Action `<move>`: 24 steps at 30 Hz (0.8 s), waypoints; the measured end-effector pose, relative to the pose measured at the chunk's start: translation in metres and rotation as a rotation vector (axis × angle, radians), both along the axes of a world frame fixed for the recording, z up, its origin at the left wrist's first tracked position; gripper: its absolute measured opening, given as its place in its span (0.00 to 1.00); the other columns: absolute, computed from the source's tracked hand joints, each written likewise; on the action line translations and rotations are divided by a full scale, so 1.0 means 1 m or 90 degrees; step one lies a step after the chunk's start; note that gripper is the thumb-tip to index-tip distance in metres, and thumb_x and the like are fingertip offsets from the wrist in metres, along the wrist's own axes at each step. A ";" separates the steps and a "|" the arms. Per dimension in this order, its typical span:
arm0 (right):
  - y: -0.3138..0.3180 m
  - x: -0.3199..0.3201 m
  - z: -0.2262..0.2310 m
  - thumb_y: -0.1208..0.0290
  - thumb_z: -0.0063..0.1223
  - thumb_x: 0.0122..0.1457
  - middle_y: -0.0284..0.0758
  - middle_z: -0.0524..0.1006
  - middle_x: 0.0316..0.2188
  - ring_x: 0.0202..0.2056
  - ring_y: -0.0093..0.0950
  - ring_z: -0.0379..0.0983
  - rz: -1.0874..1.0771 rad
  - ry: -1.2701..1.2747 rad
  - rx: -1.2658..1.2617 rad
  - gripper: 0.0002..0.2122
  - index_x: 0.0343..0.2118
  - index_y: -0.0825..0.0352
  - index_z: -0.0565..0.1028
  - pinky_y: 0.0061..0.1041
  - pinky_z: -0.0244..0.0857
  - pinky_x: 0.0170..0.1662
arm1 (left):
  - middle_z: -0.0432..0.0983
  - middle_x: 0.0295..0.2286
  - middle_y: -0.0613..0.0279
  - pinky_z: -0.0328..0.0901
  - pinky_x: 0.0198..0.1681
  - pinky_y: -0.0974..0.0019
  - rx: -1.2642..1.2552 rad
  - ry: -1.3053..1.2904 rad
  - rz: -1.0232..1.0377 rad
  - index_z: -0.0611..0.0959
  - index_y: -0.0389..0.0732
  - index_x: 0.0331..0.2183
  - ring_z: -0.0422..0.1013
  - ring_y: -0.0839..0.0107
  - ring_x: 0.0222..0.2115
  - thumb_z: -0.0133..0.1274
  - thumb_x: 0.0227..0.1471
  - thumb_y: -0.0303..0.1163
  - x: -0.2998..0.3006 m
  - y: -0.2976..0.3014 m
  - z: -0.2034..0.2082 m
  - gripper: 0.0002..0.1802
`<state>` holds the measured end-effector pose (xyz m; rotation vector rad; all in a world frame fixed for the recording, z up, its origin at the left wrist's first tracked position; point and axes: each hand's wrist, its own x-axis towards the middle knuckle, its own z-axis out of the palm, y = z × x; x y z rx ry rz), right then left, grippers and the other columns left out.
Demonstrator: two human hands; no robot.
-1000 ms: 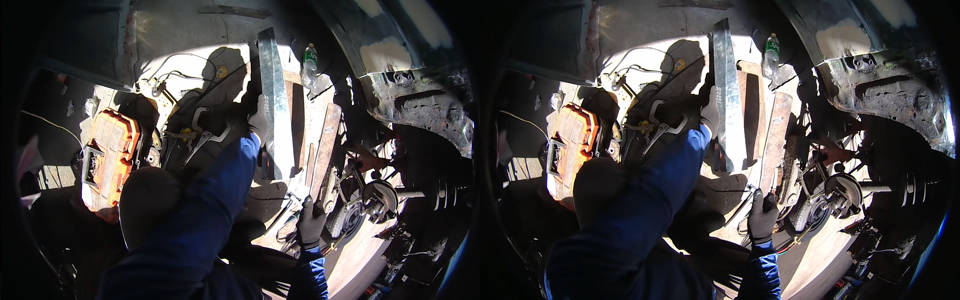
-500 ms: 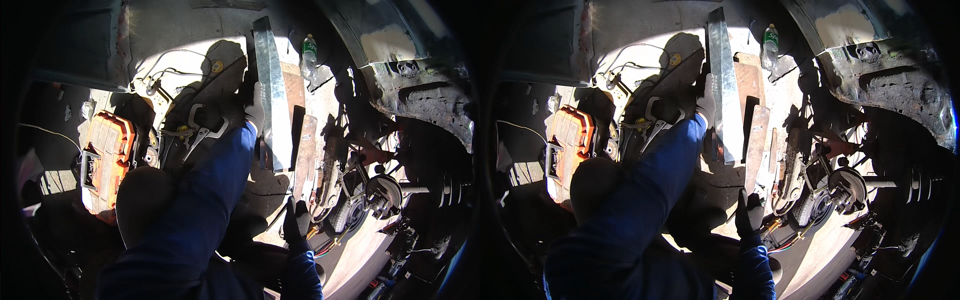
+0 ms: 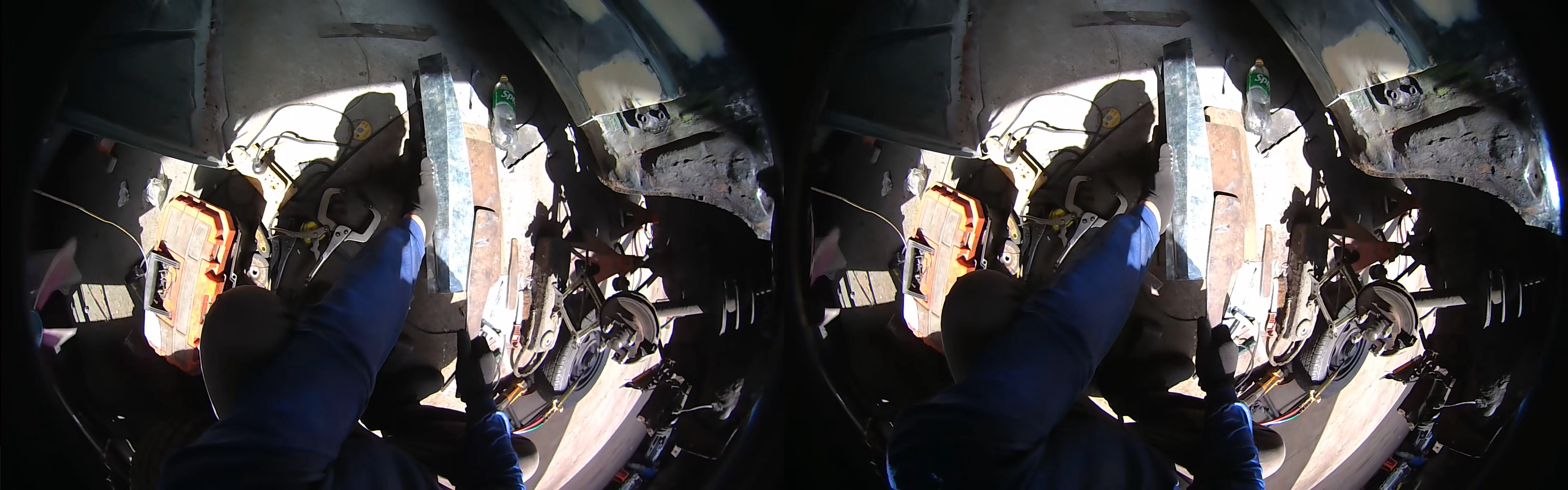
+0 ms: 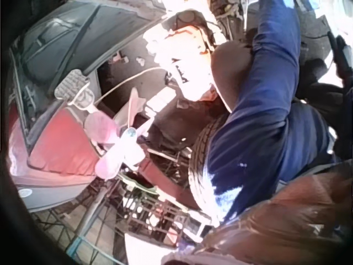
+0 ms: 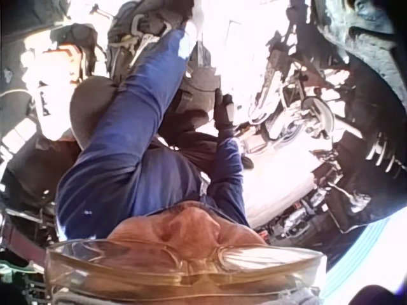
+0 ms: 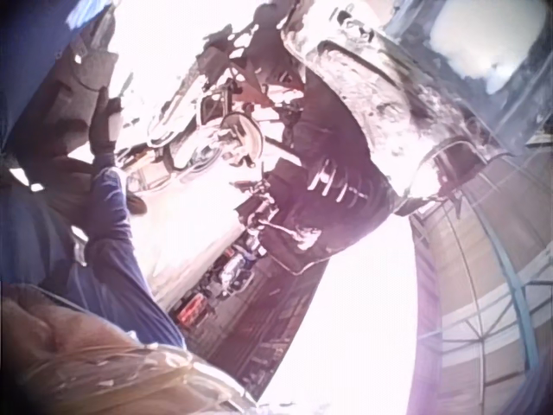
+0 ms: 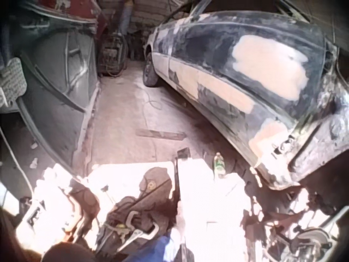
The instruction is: The person sits on the floor and repeatedly strikes a metal piece with a hammer to shape it. They frequently reposition the metal piece on a wooden block between strikes.
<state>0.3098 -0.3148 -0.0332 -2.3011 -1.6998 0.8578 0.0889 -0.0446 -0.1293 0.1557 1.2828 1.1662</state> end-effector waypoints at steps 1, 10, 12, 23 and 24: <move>-0.001 0.002 0.001 0.53 0.60 0.71 0.45 0.69 0.19 0.25 0.40 0.69 -0.028 0.039 -0.008 0.23 0.28 0.70 0.72 0.44 0.58 0.31 | 0.79 0.60 0.56 0.67 0.63 0.61 0.002 0.005 0.006 0.77 0.38 0.66 0.76 0.60 0.57 0.34 0.64 0.80 0.006 -0.005 0.001 0.56; -0.017 0.039 0.015 0.61 0.63 0.71 0.40 0.75 0.21 0.24 0.35 0.72 -0.032 0.128 0.047 0.19 0.26 0.69 0.76 0.38 0.63 0.32 | 0.83 0.53 0.63 0.71 0.58 0.62 0.172 -0.290 0.101 0.81 0.43 0.62 0.79 0.64 0.50 0.42 0.71 0.69 0.071 -0.034 -0.091 0.41; -0.014 0.038 0.025 0.59 0.59 0.74 0.35 0.67 0.18 0.23 0.22 0.61 0.056 0.027 0.136 0.22 0.26 0.73 0.73 0.33 0.57 0.30 | 0.84 0.50 0.64 0.73 0.55 0.62 0.262 -0.440 0.165 0.82 0.46 0.60 0.79 0.66 0.47 0.44 0.70 0.68 0.091 -0.055 -0.100 0.38; 0.060 0.060 0.032 0.53 0.62 0.71 0.43 0.77 0.17 0.21 0.34 0.78 0.211 -0.148 0.149 0.24 0.27 0.72 0.77 0.39 0.66 0.28 | 0.82 0.42 0.57 0.72 0.49 0.58 0.001 0.168 -0.085 0.82 0.37 0.55 0.78 0.62 0.41 0.42 0.73 0.59 0.090 -0.144 -0.053 0.34; 0.069 0.058 0.032 0.49 0.62 0.69 0.49 0.78 0.21 0.26 0.46 0.81 0.164 -0.150 0.095 0.25 0.27 0.71 0.78 0.45 0.68 0.30 | 0.81 0.41 0.56 0.72 0.48 0.57 0.020 0.181 -0.093 0.82 0.37 0.54 0.78 0.61 0.41 0.42 0.73 0.59 0.088 -0.143 -0.055 0.34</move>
